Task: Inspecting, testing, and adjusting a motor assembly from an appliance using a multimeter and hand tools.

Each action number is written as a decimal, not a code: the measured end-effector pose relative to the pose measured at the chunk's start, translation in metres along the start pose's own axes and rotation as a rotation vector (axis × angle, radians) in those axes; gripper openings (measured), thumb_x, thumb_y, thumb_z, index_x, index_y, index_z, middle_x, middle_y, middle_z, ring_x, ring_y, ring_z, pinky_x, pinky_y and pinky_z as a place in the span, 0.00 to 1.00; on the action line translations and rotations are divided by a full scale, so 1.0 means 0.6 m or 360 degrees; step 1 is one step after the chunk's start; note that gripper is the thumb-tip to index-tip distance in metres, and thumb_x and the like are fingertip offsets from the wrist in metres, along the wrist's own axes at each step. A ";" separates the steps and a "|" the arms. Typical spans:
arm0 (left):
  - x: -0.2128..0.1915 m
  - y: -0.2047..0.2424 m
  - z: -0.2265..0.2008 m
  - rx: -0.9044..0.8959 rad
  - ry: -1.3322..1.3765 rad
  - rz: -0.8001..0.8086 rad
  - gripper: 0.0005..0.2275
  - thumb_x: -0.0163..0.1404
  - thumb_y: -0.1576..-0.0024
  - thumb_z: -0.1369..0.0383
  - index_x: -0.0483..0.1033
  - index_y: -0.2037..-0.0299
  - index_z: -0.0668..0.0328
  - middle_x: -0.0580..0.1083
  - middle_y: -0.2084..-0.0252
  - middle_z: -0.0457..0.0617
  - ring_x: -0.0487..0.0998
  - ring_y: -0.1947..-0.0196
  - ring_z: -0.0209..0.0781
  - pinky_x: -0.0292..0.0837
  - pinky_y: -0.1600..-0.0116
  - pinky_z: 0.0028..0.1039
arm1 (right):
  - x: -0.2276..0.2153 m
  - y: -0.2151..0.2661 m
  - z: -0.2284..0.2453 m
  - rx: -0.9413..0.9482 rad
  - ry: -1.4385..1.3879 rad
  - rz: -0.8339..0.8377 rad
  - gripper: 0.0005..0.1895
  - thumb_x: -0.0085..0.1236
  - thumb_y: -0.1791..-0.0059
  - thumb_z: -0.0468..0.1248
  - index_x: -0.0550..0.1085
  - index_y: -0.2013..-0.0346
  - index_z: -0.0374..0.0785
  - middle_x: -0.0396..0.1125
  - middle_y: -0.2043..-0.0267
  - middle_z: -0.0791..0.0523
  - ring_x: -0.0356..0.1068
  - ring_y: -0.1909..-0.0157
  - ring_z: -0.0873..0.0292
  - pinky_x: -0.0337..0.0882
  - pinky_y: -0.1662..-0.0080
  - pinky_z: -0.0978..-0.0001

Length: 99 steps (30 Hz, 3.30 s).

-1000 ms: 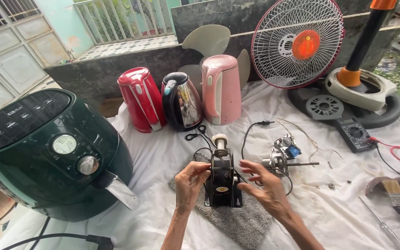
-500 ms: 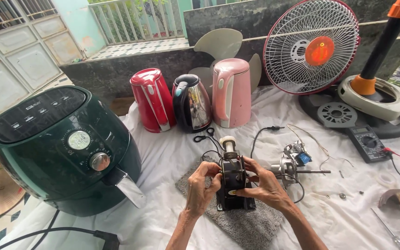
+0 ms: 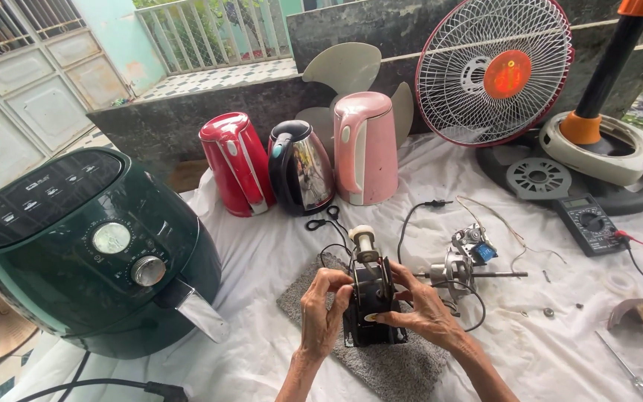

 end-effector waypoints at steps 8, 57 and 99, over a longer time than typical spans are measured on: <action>-0.015 0.010 0.011 0.0006 -0.0171 -0.0110 0.13 0.40 0.32 0.61 0.71 0.64 0.57 0.68 0.67 0.44 0.70 0.68 0.36 0.66 0.62 0.26 | 0.001 0.004 -0.006 0.0003 0.0080 -0.0003 0.55 0.76 0.66 0.51 0.57 0.28 0.57 0.69 0.32 0.62 0.84 0.49 0.61 0.78 0.46 0.63; 0.084 0.113 0.065 -0.0675 0.0097 0.0059 0.36 0.62 0.52 0.49 0.61 0.36 0.49 0.76 0.49 0.49 0.81 0.51 0.44 0.81 0.50 0.35 | -0.023 0.053 -0.066 -0.0173 0.0338 -0.0235 0.21 0.59 0.52 0.35 0.75 0.43 0.46 0.79 0.49 0.56 0.81 0.56 0.61 0.84 0.52 0.73; 0.059 0.113 0.104 -0.0672 0.0137 0.0491 0.42 0.66 0.65 0.41 0.70 0.43 0.59 0.74 0.52 0.52 0.78 0.49 0.48 0.76 0.45 0.36 | 0.061 0.070 -0.112 -0.0457 0.0482 -0.0398 0.24 0.48 0.48 0.30 0.65 0.35 0.44 0.76 0.51 0.51 0.79 0.53 0.54 0.78 0.51 0.64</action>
Point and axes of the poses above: each hand's wrist, its own y-axis away from the middle knuckle, its own x-axis out of the palm, z = x × y, the point moved 4 cm from there along -y, towards the middle knuckle
